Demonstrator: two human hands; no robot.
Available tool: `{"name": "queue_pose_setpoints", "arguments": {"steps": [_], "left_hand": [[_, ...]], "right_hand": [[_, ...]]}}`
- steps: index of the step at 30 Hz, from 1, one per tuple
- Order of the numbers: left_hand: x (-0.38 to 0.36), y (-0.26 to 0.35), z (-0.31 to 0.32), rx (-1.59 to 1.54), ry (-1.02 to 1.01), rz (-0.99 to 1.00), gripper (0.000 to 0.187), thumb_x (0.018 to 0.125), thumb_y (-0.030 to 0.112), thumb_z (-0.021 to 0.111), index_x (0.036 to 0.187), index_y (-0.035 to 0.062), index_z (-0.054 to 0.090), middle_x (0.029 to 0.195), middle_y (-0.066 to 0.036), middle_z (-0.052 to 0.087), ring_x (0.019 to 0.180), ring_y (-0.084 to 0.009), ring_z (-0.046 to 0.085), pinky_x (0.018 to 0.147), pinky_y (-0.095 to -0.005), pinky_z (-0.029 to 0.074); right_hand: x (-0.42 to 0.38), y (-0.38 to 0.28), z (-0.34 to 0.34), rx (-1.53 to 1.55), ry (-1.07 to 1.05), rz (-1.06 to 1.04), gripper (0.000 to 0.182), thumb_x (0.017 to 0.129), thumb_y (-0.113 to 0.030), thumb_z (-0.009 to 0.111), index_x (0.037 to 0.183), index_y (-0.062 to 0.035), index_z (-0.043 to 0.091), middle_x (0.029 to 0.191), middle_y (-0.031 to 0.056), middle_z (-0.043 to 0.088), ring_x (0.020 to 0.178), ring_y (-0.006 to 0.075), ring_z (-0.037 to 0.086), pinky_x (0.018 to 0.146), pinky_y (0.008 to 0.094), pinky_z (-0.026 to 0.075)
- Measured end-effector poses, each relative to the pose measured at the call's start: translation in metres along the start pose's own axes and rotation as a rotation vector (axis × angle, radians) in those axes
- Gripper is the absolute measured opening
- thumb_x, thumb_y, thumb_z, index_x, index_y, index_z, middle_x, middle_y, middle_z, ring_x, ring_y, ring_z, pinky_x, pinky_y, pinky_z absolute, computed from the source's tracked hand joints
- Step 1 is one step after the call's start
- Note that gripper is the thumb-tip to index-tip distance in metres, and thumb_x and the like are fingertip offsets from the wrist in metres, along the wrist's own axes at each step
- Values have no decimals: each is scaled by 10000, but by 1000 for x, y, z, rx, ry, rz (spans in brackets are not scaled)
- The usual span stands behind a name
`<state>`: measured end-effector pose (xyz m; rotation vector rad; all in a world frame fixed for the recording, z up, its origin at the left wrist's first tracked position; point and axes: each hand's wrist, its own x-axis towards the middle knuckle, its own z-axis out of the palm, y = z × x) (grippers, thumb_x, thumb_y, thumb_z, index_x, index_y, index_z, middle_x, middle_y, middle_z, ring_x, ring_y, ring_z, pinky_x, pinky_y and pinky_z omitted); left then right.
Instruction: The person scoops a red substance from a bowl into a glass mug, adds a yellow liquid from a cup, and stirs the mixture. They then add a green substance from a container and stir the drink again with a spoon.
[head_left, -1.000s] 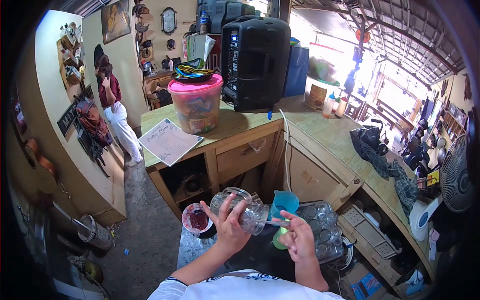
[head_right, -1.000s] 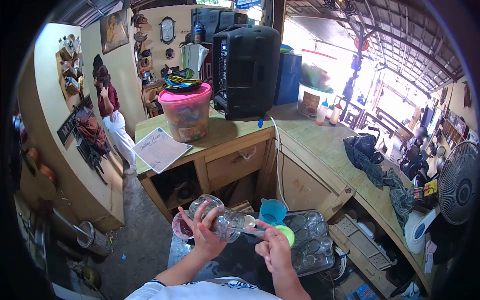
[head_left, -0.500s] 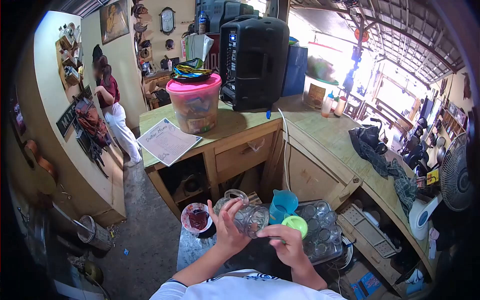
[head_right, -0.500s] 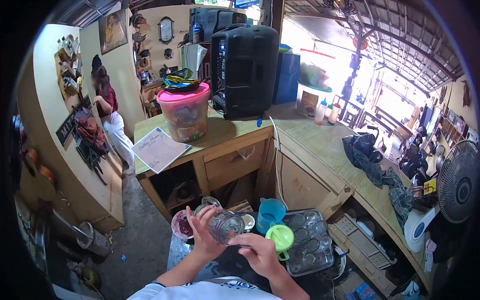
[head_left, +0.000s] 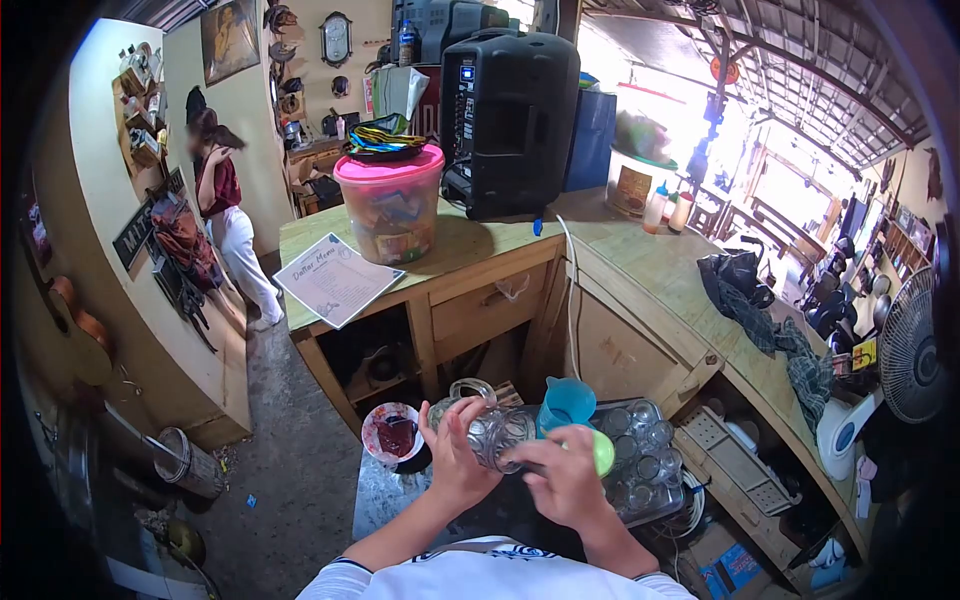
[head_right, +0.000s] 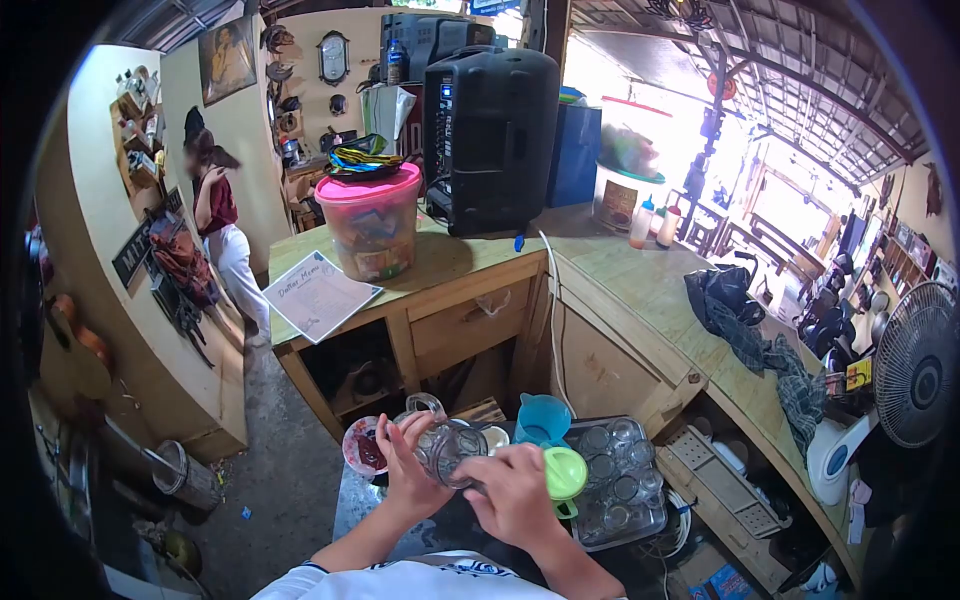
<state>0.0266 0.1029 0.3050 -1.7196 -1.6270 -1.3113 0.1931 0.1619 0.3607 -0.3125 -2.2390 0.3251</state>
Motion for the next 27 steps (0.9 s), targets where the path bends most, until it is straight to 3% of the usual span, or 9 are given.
{"name": "queue_pose_setpoints", "arguments": {"steps": [6, 9, 13, 16, 20, 22, 24, 26, 27], "left_hand": [[-1, -4, -5, -143, -62, -62, 1340, 641, 301, 856, 1483, 64, -159, 1231, -166, 531, 1134, -326, 514, 1014, -540, 206], [0, 0, -7, -127, -82, -64, 1370, 620, 308, 869, 1480, 54, -166, 1214, -164, 533, 1126, -324, 517, 1017, -539, 205], [-1, 2, -6, -172, -70, -100, 1347, 614, 287, 825, 1479, 75, -185, 1227, -152, 551, 1101, -312, 556, 973, -592, 220], [-5, 1, -5, -280, -88, -125, 1362, 615, 326, 829, 1472, 60, -196, 1195, -149, 575, 1095, -310, 558, 972, -576, 226], [-6, 1, -5, -355, -157, -110, 1369, 630, 315, 828, 1457, 59, -232, 1174, -164, 587, 1052, -322, 583, 997, -504, 260], [-4, 1, -4, -414, -175, -120, 1370, 643, 283, 827, 1449, 69, -260, 1179, -168, 584, 1048, -317, 591, 1008, -478, 280], [-3, 5, -5, -952, -196, -280, 1372, 661, 186, 809, 1426, 131, -329, 1198, -170, 575, 1071, -286, 592, 1013, -431, 352], [4, 7, -12, -1084, -248, -341, 1371, 664, 151, 796, 1415, 164, -350, 1209, -170, 569, 1089, -271, 584, 1005, -420, 376], [7, 6, -14, -1213, -299, -397, 1373, 667, 116, 784, 1404, 198, -372, 1220, -169, 563, 1107, -256, 577, 997, -409, 401]], "right_hand": [[-9, -2, -12, 82, 262, -19, 231, 888, -340, 552, 928, -135, 650, 828, -31, 641, 725, 211, 514, 768, 411, 348], [6, -3, -1, -55, 72, 43, 234, 916, -309, 519, 928, -126, 664, 801, -16, 639, 752, 224, 502, 800, 409, 343], [8, -2, -11, -74, 78, 34, 199, 882, -251, 543, 971, -130, 672, 832, -35, 648, 774, 213, 511, 821, 413, 344], [13, -8, -33, -77, 110, 63, 197, 813, -151, 619, 996, -144, 692, 859, -43, 655, 776, 212, 509, 826, 416, 334], [16, 10, -9, -21, -91, 4, 164, 821, -139, 624, 969, -130, 693, 833, -47, 671, 771, 196, 526, 836, 420, 334], [26, -1, -38, -28, -78, 7, 154, 829, -135, 627, 969, -127, 692, 865, -45, 681, 790, 199, 533, 845, 426, 337], [26, -4, -56, 49, 14, 14, 161, 827, -128, 642, 980, -121, 690, 897, -37, 686, 819, 203, 535, 855, 429, 338], [29, -2, -46, 60, 13, -30, 158, 834, -134, 639, 980, -116, 695, 879, -39, 688, 813, 205, 535, 862, 422, 339], [31, 0, -38, 101, -109, -27, 149, 845, -147, 629, 971, -117, 701, 856, -44, 689, 793, 205, 531, 862, 414, 340]]}}
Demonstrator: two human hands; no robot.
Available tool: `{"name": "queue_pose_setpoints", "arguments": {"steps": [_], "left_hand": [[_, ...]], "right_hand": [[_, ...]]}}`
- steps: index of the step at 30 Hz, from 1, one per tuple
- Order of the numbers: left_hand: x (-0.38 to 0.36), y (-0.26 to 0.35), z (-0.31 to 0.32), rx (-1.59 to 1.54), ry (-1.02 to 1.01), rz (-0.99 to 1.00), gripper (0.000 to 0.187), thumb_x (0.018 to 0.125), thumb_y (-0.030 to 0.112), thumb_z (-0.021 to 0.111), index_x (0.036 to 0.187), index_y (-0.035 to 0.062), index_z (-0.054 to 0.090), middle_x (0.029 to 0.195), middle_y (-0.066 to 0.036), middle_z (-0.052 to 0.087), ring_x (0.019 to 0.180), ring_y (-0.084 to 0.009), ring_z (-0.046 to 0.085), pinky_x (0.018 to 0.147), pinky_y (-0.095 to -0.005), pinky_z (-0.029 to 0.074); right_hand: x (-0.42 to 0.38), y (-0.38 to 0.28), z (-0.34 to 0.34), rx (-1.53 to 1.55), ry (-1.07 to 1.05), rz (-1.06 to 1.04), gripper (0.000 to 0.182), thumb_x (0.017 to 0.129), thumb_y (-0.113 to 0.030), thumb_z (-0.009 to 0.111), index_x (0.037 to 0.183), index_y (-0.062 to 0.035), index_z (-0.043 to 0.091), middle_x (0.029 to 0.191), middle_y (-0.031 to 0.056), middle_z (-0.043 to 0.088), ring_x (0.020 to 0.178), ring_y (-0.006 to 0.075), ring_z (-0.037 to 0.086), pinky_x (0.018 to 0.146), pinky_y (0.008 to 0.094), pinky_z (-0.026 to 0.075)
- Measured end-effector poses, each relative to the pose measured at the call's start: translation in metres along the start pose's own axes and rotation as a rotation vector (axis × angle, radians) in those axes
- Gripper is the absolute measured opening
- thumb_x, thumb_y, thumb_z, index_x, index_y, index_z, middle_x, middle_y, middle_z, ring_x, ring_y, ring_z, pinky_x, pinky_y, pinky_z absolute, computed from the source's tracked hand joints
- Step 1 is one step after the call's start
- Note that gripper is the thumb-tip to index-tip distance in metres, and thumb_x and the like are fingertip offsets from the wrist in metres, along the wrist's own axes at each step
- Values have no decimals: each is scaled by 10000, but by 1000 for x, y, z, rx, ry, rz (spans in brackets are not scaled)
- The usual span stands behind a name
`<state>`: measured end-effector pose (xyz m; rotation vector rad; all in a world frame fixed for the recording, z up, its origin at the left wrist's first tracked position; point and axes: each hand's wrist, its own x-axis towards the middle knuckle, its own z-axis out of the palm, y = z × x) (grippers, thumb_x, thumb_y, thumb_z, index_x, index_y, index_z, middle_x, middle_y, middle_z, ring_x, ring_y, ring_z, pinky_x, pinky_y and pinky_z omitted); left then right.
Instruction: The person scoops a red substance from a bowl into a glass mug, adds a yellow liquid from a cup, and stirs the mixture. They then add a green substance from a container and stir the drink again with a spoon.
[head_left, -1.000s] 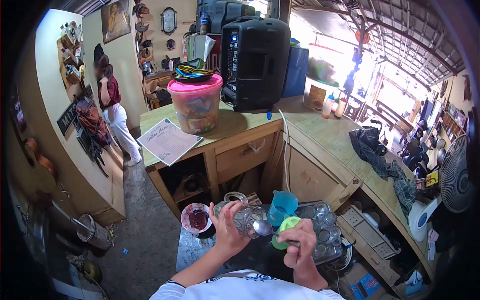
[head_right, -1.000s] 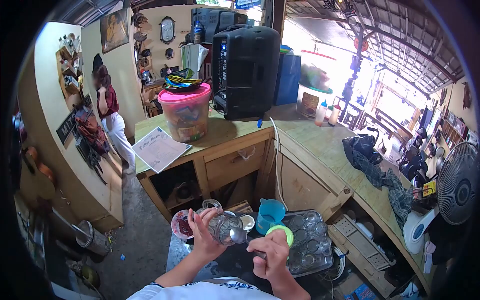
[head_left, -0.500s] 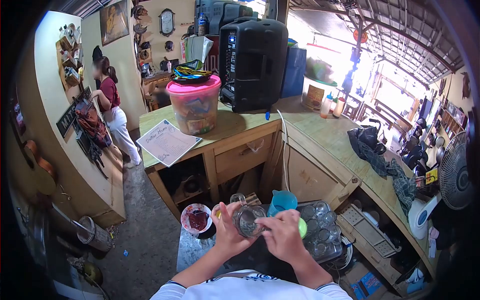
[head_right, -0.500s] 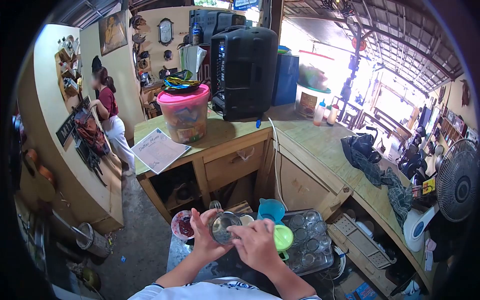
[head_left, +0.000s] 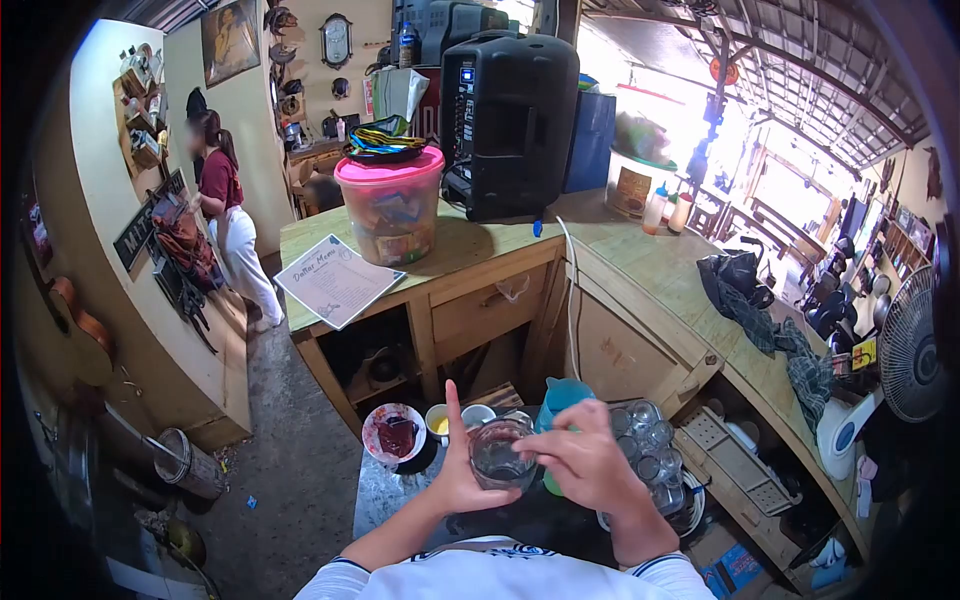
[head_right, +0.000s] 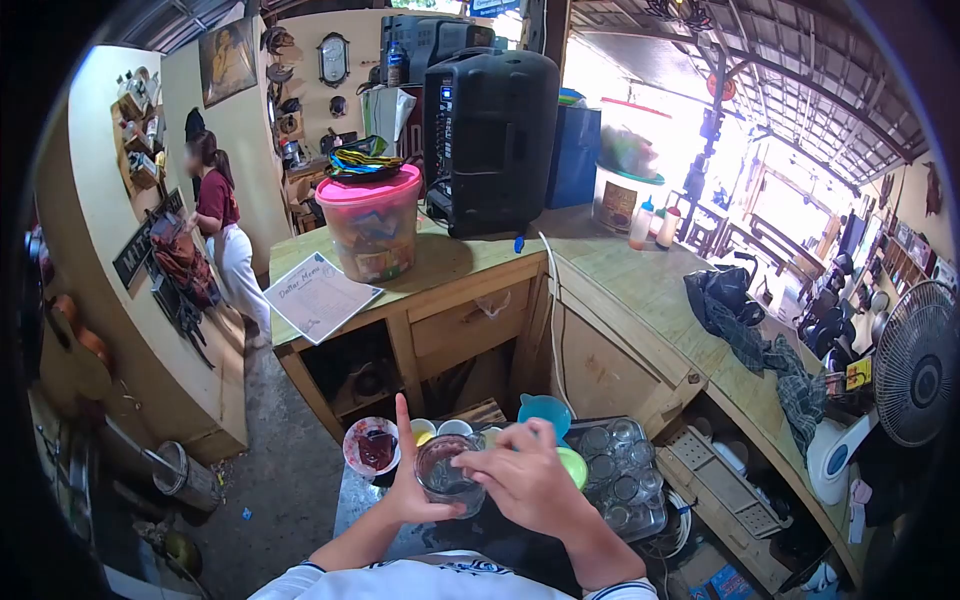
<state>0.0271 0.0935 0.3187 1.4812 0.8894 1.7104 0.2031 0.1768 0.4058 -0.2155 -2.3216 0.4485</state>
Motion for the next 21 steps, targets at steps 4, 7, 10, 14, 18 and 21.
{"name": "queue_pose_setpoints", "arguments": {"steps": [4, 7, 10, 14, 18, 21], "left_hand": [[0, -5, -4, -94, -79, -8, 1375, 656, 99, 772, 1404, 232, -374, 1220, -173, 557, 1099, -260, 575, 988, -405, 415], [-3, -8, -5, -269, -100, -77, 1387, 647, 118, 780, 1404, 246, -375, 1230, -170, 551, 1103, -263, 573, 990, -410, 412], [-3, -14, -9, -438, -262, -85, 1393, 641, 149, 787, 1408, 257, -370, 1238, -169, 546, 1094, -265, 574, 978, -413, 418], [-4, -9, -5, -618, -274, -126, 1389, 637, 168, 791, 1422, 245, -353, 1232, -172, 547, 1075, -266, 577, 965, -397, 419], [-5, -10, -8, -633, -295, -146, 1376, 637, 155, 778, 1426, 236, -346, 1248, -185, 535, 1092, -266, 572, 967, -395, 424], [-4, -9, -11, -452, -272, -122, 1367, 641, 148, 766, 1423, 227, -353, 1263, -196, 526, 1091, -262, 576, 966, -386, 427]], "right_hand": [[3, 8, -15, 140, -29, -16, 172, 870, -146, 609, 1015, -118, 698, 833, -47, 683, 788, 201, 526, 866, 396, 346], [7, 8, -20, 176, 108, -76, 207, 870, -141, 611, 1059, -98, 686, 830, -38, 680, 790, 197, 520, 851, 375, 360], [8, 14, 9, 333, -174, -39, 349, 968, -330, 492, 950, -66, 719, 731, -13, 686, 744, 162, 511, 803, 348, 380], [6, 14, -14, 375, 211, -74, 374, 994, -317, 457, 967, -52, 719, 724, 12, 678, 714, 169, 518, 791, 345, 386], [14, 5, -3, 226, -31, -77, 412, 988, -366, 447, 930, -71, 728, 701, 10, 664, 702, 185, 493, 771, 354, 392], [11, 8, -8, 222, -1, -138, 223, 921, -226, 562, 1010, -88, 714, 789, -55, 666, 696, 181, 503, 785, 357, 380]]}}
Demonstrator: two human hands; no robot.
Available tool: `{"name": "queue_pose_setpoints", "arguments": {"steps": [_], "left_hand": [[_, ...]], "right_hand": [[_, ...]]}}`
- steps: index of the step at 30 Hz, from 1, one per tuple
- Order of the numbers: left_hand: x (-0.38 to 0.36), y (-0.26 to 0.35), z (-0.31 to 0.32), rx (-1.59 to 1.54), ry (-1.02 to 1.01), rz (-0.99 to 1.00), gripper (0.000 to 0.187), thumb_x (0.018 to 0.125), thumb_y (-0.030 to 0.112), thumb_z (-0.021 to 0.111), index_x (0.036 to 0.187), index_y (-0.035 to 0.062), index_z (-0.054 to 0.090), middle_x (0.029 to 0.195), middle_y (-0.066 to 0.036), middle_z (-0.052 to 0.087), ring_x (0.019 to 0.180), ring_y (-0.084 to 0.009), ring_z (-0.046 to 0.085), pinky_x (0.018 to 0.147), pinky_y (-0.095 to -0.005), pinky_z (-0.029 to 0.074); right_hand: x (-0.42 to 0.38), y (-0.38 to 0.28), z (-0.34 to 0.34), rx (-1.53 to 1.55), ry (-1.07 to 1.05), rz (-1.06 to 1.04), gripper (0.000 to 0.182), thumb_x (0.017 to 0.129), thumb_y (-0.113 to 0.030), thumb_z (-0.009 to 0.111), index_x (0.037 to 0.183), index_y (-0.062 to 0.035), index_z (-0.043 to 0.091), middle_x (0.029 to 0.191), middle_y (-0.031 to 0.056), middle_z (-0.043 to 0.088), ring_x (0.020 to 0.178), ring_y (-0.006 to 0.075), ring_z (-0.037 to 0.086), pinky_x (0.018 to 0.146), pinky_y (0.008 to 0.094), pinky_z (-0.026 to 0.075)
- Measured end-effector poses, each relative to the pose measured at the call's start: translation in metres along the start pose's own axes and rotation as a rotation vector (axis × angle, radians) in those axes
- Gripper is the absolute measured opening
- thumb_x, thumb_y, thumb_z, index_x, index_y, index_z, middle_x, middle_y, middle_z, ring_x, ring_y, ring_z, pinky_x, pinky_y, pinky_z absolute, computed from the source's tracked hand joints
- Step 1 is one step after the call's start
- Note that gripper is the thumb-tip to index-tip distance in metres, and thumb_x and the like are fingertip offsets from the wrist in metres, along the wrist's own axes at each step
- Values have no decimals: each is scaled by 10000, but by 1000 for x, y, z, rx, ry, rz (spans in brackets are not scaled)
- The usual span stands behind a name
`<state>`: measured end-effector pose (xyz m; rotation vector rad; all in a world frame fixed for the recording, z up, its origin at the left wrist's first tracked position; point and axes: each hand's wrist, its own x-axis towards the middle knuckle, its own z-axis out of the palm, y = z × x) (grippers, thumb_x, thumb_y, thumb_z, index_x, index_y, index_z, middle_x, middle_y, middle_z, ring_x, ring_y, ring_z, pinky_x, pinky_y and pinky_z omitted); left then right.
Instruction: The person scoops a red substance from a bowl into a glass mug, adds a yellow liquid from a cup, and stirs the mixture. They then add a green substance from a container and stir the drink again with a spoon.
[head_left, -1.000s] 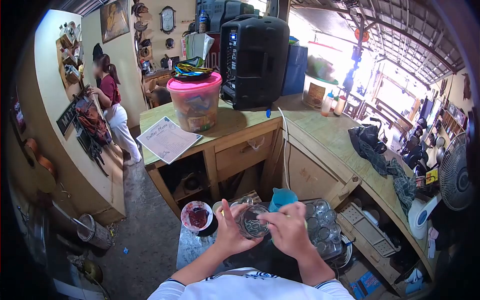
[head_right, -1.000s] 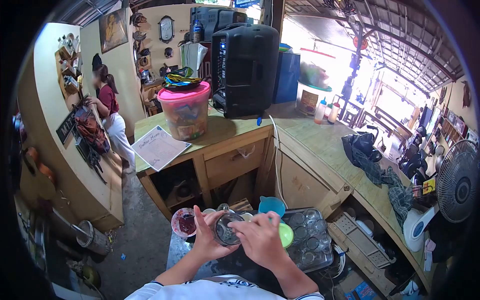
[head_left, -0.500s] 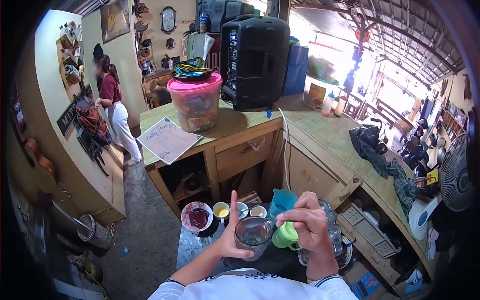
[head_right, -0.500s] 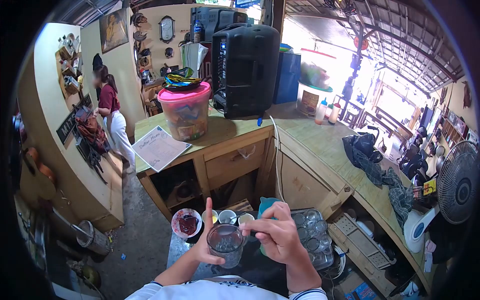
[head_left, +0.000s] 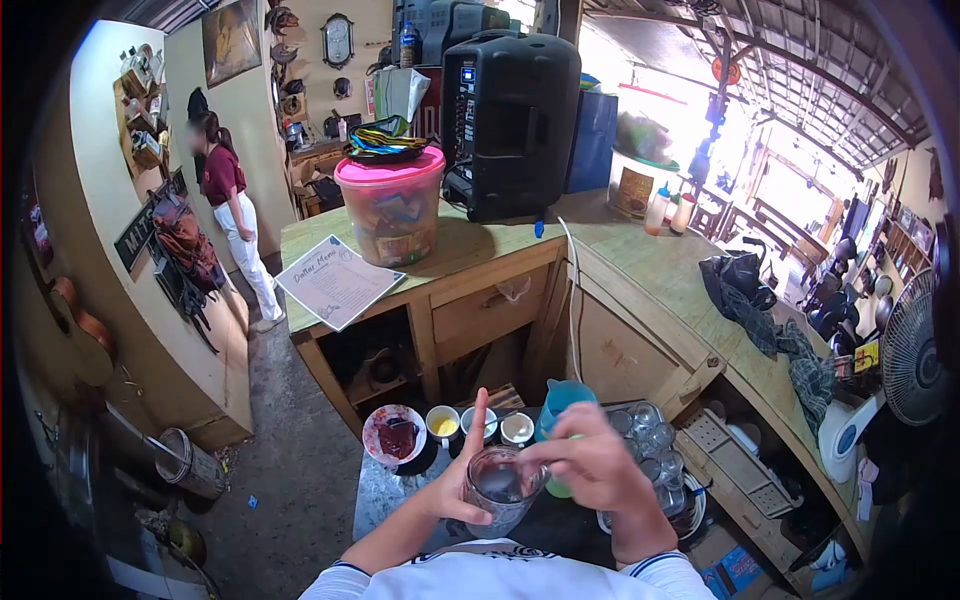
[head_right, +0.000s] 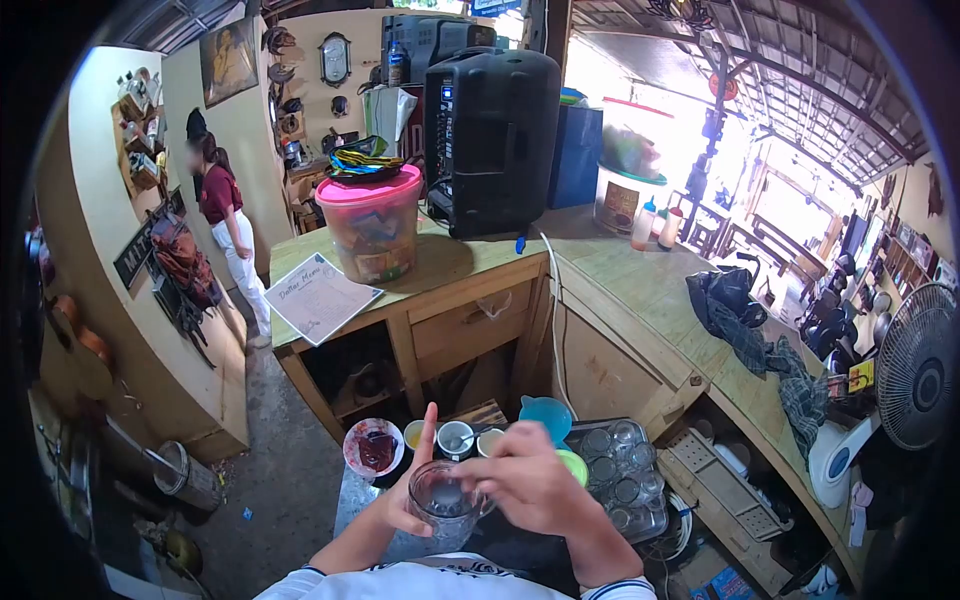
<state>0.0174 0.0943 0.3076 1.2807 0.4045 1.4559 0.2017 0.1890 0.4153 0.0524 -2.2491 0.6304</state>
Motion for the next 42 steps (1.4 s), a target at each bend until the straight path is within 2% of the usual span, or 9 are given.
{"name": "queue_pose_setpoints", "arguments": {"steps": [4, 8, 12, 18, 21, 24, 34, 36, 42], "left_hand": [[3, 18, 11, 113, 68, -60, 1356, 644, 143, 755, 1425, 208, -352, 1252, -194, 539, 1074, -255, 587, 964, -366, 424], [0, 21, 10, 496, 105, -56, 1348, 643, 151, 755, 1426, 171, -342, 1183, -197, 583, 1039, -266, 601, 951, -363, 434], [-5, 29, 4, 956, 97, -81, 1399, 611, 233, 801, 1424, 126, -333, 1114, -215, 624, 1029, -311, 619, 997, -386, 407], [-1, 27, 5, 1337, 116, 148, 1383, 578, 367, 800, 1471, 54, -209, 1067, -187, 630, 950, -373, 603, 880, -444, 374], [-2, 25, 5, 1458, 143, 242, 1398, 578, 373, 825, 1477, 94, -209, 1124, -179, 606, 976, -355, 601, 803, -458, 377], [2, 21, 2, 1532, 167, 397, 1397, 615, 392, 833, 1470, 141, -241, 1189, -163, 573, 1002, -345, 597, 768, -479, 369], [2, 30, 14, 1832, 331, 325, 1338, 707, 346, 818, 1429, 125, -287, 1167, -136, 573, 1045, -301, 572, 857, -503, 332], [7, 27, 10, 1709, 507, 640, 1059, 819, 307, 718, 1461, 189, -116, 1134, -124, 598, 1027, -305, 575, 810, -510, 326], [-4, 26, 2, 1869, 588, 660, 1246, 776, 296, 758, 1444, 143, -282, 1173, -126, 545, 1050, -292, 556, 934, -543, 314]], "right_hand": [[-15, 3, -15, -84, 286, 2, 212, 920, -219, 564, 1004, -87, 706, 776, -45, 655, 668, 181, 497, 786, 364, 385], [-23, 11, 17, -132, 9, 73, 280, 955, -285, 506, 919, -81, 693, 750, -44, 665, 696, 160, 503, 781, 355, 387], [-39, -1, -8, -203, 393, 120, 150, 841, -129, 619, 966, -100, 698, 772, -7, 624, 706, 209, 506, 784, 372, 395], [-42, 5, 19, -186, 85, 129, 262, 944, -290, 510, 942, -100, 690, 720, 25, 635, 679, 201, 479, 735, 364, 396], [-54, -4, 0, -186, 328, 234, 213, 843, -201, 635, 1025, -103, 686, 799, 27, 657, 754, 250, 511, 780, 375, 403], [-43, -3, 22, -281, 126, 195, 228, 864, -249, 626, 1037, -112, 684, 853, 10, 684, 781, 255, 511, 801, 387, 415], [-45, -10, 39, -35, 129, 120, 244, 842, -247, 690, 1023, -83, 678, 915, 46, 711, 649, 227, 595, 649, 336, 455], [-47, -21, 44, 68, 57, 176, 269, 835, -221, 693, 1060, -74, 684, 938, 70, 713, 615, 213, 610, 592, 308, 466], [-44, -27, 55, 325, 85, 346, 278, 917, -242, 624, 1117, -60, 690, 962, 84, 722, 596, 152, 647, 574, 242, 506]]}}
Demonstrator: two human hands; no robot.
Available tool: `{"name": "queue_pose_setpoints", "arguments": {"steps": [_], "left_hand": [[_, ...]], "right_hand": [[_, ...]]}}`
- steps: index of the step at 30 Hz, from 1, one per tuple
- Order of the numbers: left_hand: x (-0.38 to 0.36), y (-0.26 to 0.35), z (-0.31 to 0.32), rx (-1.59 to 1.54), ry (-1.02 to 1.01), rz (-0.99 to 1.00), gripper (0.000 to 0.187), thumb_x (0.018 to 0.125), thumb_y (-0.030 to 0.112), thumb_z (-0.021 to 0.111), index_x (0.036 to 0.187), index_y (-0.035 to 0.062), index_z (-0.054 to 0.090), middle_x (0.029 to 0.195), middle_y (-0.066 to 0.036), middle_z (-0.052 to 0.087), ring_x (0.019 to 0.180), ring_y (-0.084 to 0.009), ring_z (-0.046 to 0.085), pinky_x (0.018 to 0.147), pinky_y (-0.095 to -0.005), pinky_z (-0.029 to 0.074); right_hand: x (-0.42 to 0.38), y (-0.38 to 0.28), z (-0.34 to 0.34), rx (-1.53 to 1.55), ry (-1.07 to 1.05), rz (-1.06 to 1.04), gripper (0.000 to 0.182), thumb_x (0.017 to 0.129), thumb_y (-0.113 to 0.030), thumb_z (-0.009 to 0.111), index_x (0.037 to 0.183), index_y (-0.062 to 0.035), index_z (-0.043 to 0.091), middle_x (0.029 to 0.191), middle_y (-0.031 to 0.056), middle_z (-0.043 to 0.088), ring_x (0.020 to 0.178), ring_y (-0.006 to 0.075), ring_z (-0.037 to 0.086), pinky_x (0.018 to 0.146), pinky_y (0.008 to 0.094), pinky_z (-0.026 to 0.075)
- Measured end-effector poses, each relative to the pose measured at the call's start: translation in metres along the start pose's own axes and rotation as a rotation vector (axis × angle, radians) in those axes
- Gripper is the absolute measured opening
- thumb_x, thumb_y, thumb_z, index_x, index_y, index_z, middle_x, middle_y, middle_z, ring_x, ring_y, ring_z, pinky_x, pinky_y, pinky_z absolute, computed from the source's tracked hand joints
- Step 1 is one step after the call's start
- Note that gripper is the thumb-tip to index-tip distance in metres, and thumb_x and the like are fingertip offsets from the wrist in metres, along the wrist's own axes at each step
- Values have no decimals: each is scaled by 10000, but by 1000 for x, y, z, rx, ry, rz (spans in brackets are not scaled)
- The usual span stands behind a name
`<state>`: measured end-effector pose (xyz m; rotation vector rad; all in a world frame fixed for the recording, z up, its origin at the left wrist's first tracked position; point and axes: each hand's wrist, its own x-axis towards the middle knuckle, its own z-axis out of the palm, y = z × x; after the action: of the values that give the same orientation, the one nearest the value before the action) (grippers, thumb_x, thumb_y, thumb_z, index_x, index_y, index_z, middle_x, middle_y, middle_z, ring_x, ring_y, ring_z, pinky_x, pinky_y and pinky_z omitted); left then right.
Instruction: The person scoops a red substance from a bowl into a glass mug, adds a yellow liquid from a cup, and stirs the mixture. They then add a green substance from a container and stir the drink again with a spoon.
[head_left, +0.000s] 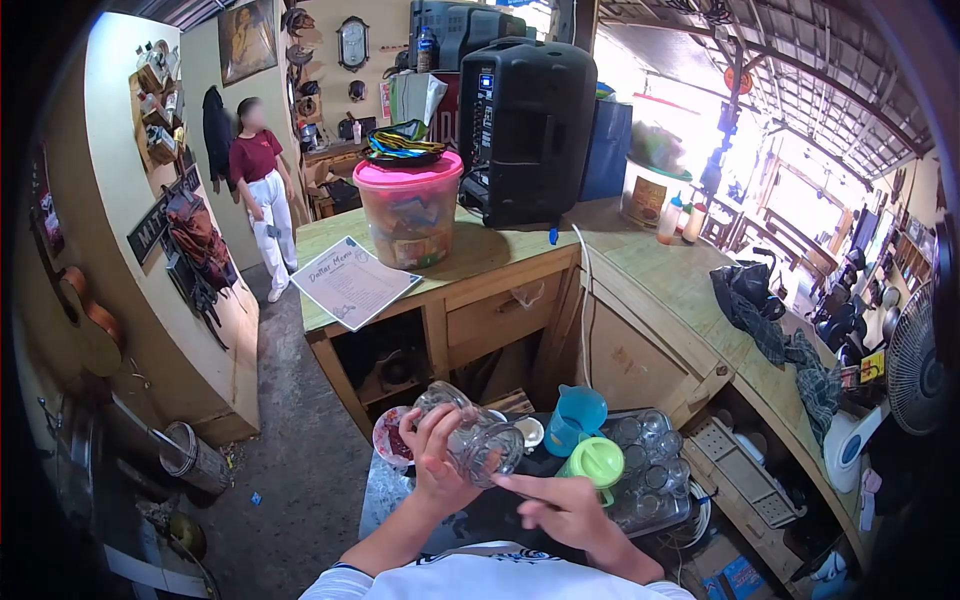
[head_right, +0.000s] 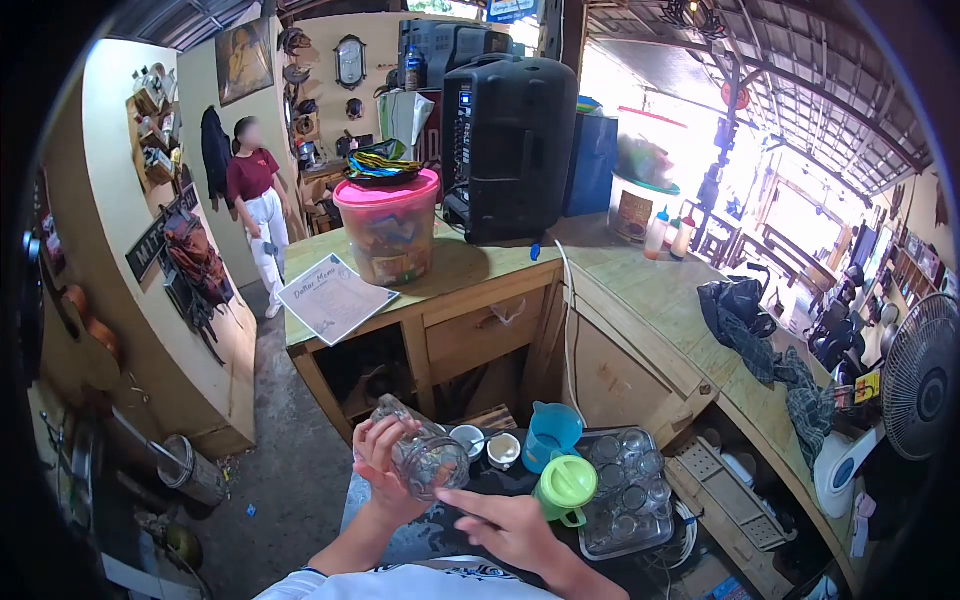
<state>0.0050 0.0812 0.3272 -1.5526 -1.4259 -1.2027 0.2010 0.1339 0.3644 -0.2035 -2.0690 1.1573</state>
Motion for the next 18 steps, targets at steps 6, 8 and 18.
{"name": "queue_pose_setpoints", "arguments": {"steps": [6, 8, 18], "left_hand": [[-9, -1, -4, -26, -163, -98, 1257, 762, 315, 768, 1449, 123, -267, 1216, -153, 523, 1067, -315, 548, 950, -569, 300], [-13, 4, -3, -77, -286, -158, 1259, 756, 332, 771, 1452, 104, -253, 1243, -162, 505, 1080, -331, 540, 964, -581, 287], [-28, -8, 4, -436, -284, -229, 1380, 627, 308, 854, 1475, 107, -215, 1195, -187, 543, 1078, -326, 567, 931, -477, 390]], "right_hand": [[-8, 11, -6, 328, 177, 135, 272, 942, -213, 599, 1103, -12, 686, 993, 112, 721, 556, 74, 605, 537, 224, 497], [5, 6, 4, 189, 147, 138, 288, 944, -249, 595, 1035, 0, 708, 945, 111, 728, 589, 108, 641, 567, 239, 513], [20, 15, 2, -427, -69, 18, 173, 817, -210, 700, 886, -55, 667, 801, 52, 668, 779, 244, 608, 714, 337, 470]]}}
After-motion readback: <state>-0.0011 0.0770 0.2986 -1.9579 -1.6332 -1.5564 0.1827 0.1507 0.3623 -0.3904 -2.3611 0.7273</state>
